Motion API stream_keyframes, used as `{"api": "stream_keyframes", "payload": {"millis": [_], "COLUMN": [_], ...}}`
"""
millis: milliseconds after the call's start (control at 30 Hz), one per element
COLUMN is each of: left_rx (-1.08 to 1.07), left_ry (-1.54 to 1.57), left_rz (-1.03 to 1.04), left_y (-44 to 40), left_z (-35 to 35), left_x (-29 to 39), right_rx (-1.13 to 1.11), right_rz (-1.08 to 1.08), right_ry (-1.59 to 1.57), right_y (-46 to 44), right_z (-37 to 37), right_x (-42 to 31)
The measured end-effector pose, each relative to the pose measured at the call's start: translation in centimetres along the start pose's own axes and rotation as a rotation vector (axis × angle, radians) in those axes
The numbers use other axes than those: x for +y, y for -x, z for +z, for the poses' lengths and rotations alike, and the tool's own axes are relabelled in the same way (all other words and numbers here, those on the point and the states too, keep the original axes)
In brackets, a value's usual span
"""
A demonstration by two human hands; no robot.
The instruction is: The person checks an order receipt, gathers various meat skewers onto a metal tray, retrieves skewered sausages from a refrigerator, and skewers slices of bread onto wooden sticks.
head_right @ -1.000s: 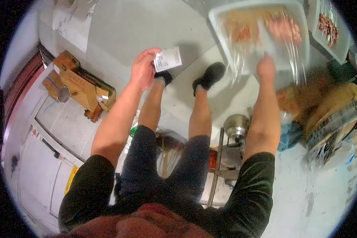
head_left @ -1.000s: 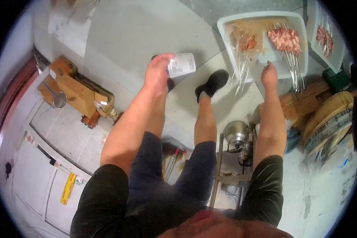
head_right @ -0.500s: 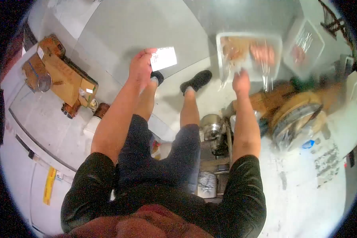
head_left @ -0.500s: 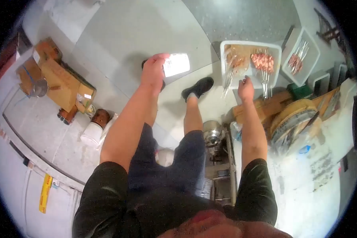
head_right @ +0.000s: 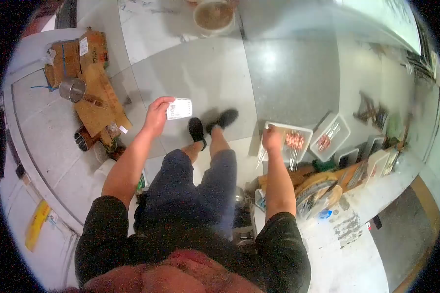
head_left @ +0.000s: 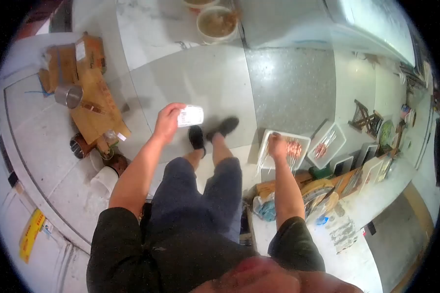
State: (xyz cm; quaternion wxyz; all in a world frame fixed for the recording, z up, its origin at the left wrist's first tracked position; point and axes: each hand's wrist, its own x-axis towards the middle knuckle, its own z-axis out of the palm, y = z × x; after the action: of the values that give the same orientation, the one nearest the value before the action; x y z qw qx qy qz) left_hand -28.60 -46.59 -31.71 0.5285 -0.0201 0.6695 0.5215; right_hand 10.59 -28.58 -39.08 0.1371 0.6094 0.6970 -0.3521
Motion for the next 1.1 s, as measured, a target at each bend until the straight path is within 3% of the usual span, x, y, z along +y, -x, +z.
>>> {"api": "stream_keyframes", "payload": {"millis": [33,67,367,400,500,567,633,767,967,1100], "left_rx": [0.033,0.102,0.301,0.313,0.374,0.348,0.339,0.309,0.327,0.399], "left_ry": [-0.01,-0.017,0.134,-0.303,0.196,0.197,0.234,0.035,-0.019,0.18], "left_rz": [0.012,0.007,0.009,0.11,-0.09,-0.116,-0.12,-0.052,0.009,-0.161], "left_y": [-0.2,-0.2,-4.8,-5.3,-8.0,-9.5,-11.2,-12.9,-15.6,-16.7], "left_z": [-1.1,-1.9,-5.6,-5.0,-4.1,-3.1,-2.5,-2.9,-7.9,-11.2], "left_x": [1.5,2.8,7.9,10.3,10.1,10.9,10.9,13.7,14.0,13.8], "right_rx": [-0.03,-0.022,-0.166,-0.218,-0.303,-0.24,-0.084,-0.016,0.013,0.067], "right_rz": [0.003,-0.177,-0.217,-0.232,-0.345,-0.457,-0.569,-0.627,-0.721,-0.774], "right_ry": [0.01,-0.046,0.301,0.343,0.527,0.615,0.513,0.689,0.933,0.982], "right_y": [-0.8,-2.1,-20.2,-22.6,-28.3,-31.8,-33.8,-38.3,-44.3,-50.6], "right_z": [-0.7,-0.7,2.1,2.3,1.7,1.5,0.4,-0.5,-3.0,-1.3], "right_x": [-2.7,-3.8,-21.9,-23.9,-30.4,-34.9,-39.5,-45.0,-52.8,-56.1]}}
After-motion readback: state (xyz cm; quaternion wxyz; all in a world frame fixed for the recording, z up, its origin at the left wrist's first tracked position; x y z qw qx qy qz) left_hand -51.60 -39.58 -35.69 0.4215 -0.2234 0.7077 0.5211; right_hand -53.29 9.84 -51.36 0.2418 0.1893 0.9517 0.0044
